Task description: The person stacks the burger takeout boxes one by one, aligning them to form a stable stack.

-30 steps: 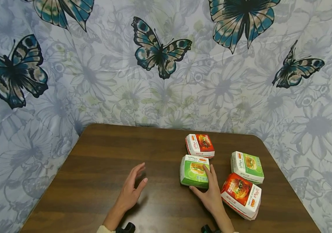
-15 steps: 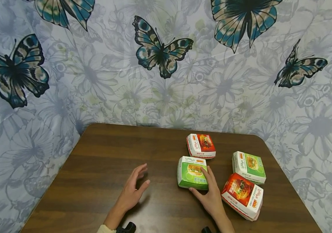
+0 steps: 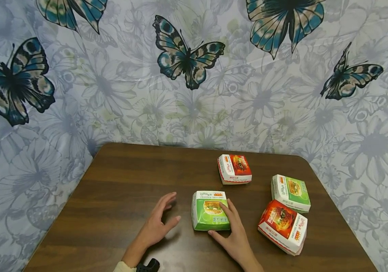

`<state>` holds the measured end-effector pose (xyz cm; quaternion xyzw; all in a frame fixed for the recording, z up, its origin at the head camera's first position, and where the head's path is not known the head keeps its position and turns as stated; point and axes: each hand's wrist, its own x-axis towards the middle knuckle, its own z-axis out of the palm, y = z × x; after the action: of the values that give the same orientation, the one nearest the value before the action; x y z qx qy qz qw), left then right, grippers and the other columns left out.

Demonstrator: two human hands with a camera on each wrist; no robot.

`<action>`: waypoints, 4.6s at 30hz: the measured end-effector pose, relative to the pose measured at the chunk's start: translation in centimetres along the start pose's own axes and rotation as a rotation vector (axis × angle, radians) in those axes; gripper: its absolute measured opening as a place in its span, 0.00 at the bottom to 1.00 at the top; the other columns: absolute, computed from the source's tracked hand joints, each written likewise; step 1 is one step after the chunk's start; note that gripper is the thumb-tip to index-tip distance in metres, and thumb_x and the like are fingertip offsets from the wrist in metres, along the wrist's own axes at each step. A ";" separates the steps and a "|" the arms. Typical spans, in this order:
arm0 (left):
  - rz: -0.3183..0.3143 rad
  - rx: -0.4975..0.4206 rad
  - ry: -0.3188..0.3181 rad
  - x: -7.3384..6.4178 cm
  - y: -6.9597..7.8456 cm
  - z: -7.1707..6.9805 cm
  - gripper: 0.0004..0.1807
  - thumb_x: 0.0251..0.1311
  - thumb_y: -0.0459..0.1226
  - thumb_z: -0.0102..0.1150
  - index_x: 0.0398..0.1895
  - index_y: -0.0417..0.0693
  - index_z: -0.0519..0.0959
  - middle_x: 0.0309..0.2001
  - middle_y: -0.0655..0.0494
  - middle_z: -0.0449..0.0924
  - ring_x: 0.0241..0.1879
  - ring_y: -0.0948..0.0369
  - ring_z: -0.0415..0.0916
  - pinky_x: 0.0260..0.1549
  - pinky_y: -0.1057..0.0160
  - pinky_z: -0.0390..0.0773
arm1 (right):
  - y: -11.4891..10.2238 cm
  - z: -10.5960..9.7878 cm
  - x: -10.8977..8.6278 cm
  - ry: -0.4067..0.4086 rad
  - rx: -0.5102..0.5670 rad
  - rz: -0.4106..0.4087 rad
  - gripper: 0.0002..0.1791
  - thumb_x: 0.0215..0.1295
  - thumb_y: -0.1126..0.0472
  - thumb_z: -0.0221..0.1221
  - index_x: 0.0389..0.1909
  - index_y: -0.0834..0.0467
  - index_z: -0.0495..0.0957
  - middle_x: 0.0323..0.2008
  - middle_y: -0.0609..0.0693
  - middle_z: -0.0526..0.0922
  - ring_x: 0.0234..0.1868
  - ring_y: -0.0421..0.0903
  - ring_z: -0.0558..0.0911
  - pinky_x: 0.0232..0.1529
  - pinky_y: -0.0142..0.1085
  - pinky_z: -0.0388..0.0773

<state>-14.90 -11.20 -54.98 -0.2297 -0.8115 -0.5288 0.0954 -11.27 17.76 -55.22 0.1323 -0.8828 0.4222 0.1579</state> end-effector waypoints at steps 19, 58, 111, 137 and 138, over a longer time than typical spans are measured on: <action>-0.140 -0.025 -0.261 -0.4 0.6 0.6 0.58 0.52 0.55 0.77 0.83 0.60 0.53 0.80 0.62 0.55 0.76 0.54 0.60 0.69 0.45 0.68 | -1.7 1.5 -1.6 -0.099 -0.045 -0.079 0.53 0.52 0.48 0.79 0.78 0.44 0.62 0.79 0.60 0.57 0.74 0.53 0.62 0.61 0.57 0.75; -0.146 0.006 -0.283 -0.3 1.0 0.7 0.65 0.46 0.62 0.79 0.84 0.62 0.51 0.81 0.65 0.52 0.77 0.55 0.57 0.69 0.40 0.66 | -0.6 -5.8 -0.1 0.256 -0.066 -0.156 0.56 0.39 0.65 0.83 0.74 0.59 0.68 0.76 0.62 0.63 0.76 0.47 0.59 0.71 0.23 0.50; -0.166 0.006 -0.297 0.1 1.1 0.7 0.64 0.46 0.62 0.79 0.84 0.66 0.50 0.81 0.67 0.51 0.78 0.56 0.54 0.70 0.38 0.64 | 6.1 -12.1 -4.8 0.432 -0.178 0.337 0.66 0.40 0.62 0.80 0.81 0.59 0.52 0.78 0.71 0.43 0.78 0.73 0.42 0.72 0.73 0.36; -0.181 -0.001 -0.304 -0.2 1.0 0.7 0.65 0.46 0.61 0.79 0.84 0.62 0.50 0.81 0.66 0.51 0.79 0.56 0.53 0.71 0.40 0.63 | 5.9 -11.7 -4.6 0.403 -0.127 0.331 0.63 0.39 0.71 0.79 0.79 0.61 0.57 0.71 0.72 0.56 0.69 0.67 0.56 0.71 0.61 0.54; -0.181 0.000 -0.303 -0.1 1.0 0.7 0.65 0.46 0.61 0.79 0.84 0.62 0.50 0.81 0.66 0.51 0.79 0.56 0.53 0.71 0.39 0.63 | 5.8 -11.6 -4.5 0.404 -0.127 0.316 0.63 0.39 0.71 0.79 0.79 0.61 0.57 0.71 0.71 0.56 0.69 0.66 0.57 0.73 0.54 0.54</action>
<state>-14.25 -10.31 -54.51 -0.2328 -0.8339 -0.4946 -0.0757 -7.39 30.90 -54.16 -0.1045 -0.8678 0.4034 0.2708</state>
